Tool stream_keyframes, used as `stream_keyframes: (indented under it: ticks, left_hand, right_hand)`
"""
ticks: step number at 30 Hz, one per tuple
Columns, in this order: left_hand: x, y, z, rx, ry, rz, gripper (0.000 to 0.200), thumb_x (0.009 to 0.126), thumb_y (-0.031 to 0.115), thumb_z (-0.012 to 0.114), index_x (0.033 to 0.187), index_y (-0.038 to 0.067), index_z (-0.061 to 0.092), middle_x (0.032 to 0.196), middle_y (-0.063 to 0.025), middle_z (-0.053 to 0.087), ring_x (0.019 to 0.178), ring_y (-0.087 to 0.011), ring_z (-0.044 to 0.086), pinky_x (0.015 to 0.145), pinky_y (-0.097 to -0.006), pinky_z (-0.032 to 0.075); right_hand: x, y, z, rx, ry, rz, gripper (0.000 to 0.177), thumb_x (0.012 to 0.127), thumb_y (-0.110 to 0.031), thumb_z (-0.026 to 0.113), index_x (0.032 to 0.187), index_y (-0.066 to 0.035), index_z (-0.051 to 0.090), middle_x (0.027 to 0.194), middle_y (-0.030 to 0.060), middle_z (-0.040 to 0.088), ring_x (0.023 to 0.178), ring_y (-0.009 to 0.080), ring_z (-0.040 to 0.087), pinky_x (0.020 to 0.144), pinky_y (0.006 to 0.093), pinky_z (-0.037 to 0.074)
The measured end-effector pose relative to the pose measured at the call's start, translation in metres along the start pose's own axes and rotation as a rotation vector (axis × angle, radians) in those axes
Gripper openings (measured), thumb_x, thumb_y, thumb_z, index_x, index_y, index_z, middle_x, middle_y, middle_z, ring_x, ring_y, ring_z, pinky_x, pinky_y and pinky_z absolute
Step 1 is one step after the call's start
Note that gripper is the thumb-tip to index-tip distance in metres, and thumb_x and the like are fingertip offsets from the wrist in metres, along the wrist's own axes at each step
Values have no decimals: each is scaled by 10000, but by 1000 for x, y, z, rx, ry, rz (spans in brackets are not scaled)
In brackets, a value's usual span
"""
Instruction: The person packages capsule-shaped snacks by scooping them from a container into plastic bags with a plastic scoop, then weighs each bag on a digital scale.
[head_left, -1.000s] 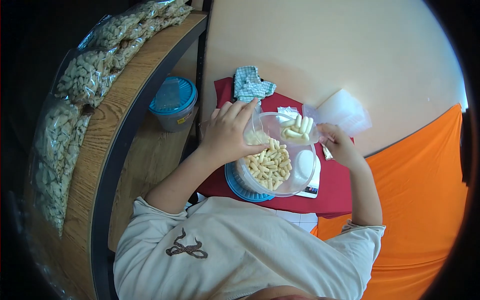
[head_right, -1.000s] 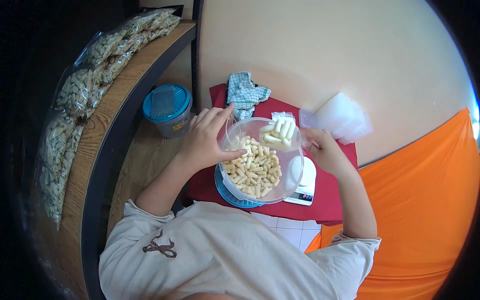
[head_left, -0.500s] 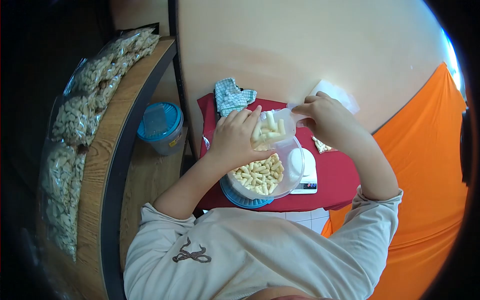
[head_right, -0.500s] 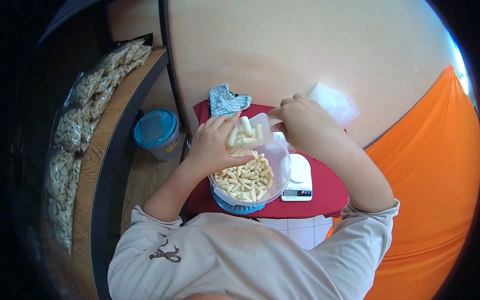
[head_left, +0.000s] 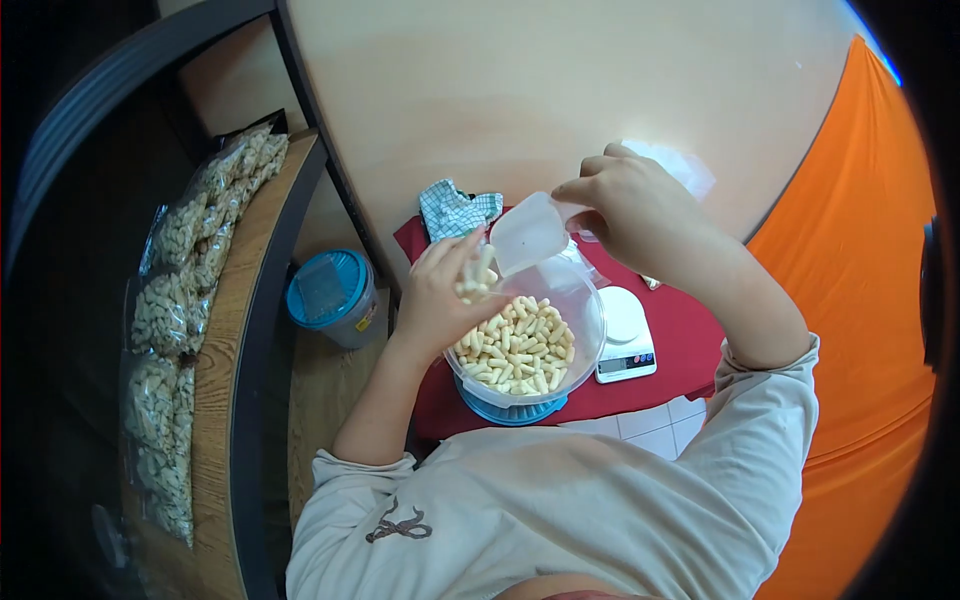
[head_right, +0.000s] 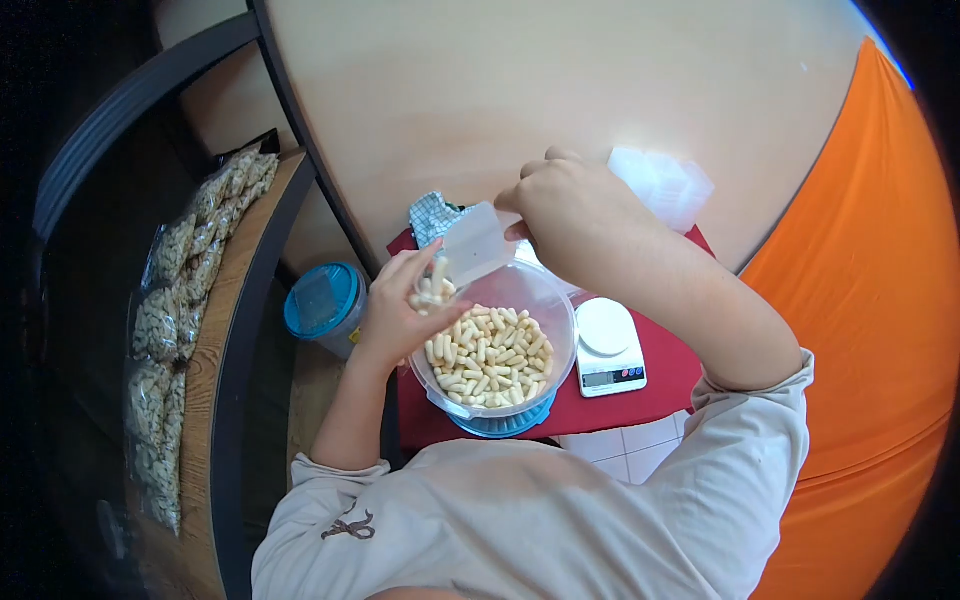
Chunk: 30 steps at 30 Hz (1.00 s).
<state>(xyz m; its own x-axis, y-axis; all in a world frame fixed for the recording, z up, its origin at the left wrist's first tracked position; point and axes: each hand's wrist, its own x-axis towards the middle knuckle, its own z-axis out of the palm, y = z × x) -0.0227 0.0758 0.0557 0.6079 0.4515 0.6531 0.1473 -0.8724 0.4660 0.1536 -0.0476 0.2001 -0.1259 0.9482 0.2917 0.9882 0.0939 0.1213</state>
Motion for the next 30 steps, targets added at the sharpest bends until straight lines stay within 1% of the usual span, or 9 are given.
stream_keyframes:
  ticks: [4,6,10,13,19,22,26,28,30]
  left_hand:
    - [-9,-30,-3,-176,34,-166,704,651,161,778,1268,-2,481,967,-61,565,817,-150,571,716,-254,467]
    - [-13,-46,-6,-631,219,-278,735,650,210,788,1273,-17,469,972,-62,550,862,-149,562,750,-271,475]
    - [-7,-31,-27,-1448,365,-198,936,656,581,671,1309,-26,386,955,-40,499,808,-164,514,719,-337,442]
    - [-6,-28,-36,-1671,332,-118,990,650,631,647,1327,-25,343,973,-43,494,839,-179,503,724,-368,425]
    - [5,18,-10,-1646,-13,-36,1044,666,644,646,1368,-32,271,984,-93,483,861,-176,484,757,-379,461]
    - [8,58,11,-1549,-232,-221,1150,598,694,670,1370,-40,236,918,-106,507,798,-184,546,705,-332,484]
    - [8,99,38,-1644,-261,-396,1111,559,594,736,1344,-15,237,959,-169,518,762,-211,573,712,-326,508]
    - [13,109,51,-1661,-337,-414,1098,556,605,726,1342,19,230,961,-163,519,732,-218,585,693,-308,514]
    - [9,106,69,-1794,-410,-254,1122,562,635,714,1357,22,213,1092,-173,490,908,-243,585,801,-333,502]
  right_hand:
    - [-8,16,5,14,26,82,190,748,-83,660,937,-70,676,815,95,612,845,270,553,746,369,465]
    - [-12,27,21,8,-210,88,165,754,-119,657,916,-100,684,831,83,623,868,266,561,745,369,466]
    - [-21,31,75,20,-528,-16,166,758,-191,665,921,-174,693,841,48,640,900,253,567,756,386,442]
    - [-28,26,116,19,-593,-76,148,761,-199,667,903,-175,701,925,47,629,966,251,537,802,427,404]
    - [-37,34,116,190,-212,-183,406,775,-265,674,1149,-142,577,1199,113,483,1164,279,407,911,427,361]
    - [-36,36,91,921,239,-228,464,763,-231,693,1190,-134,539,1183,142,462,1116,316,419,917,446,348]
    - [-54,47,66,1125,386,-433,354,734,-153,711,1070,-137,601,1181,136,450,1125,329,390,933,413,330]
    - [-62,58,64,834,362,-587,224,779,-214,704,942,-80,629,1226,129,423,1197,284,356,958,415,338]
    - [-73,59,62,944,383,-525,147,699,-101,720,812,-96,626,1134,104,469,1098,287,397,927,382,310]
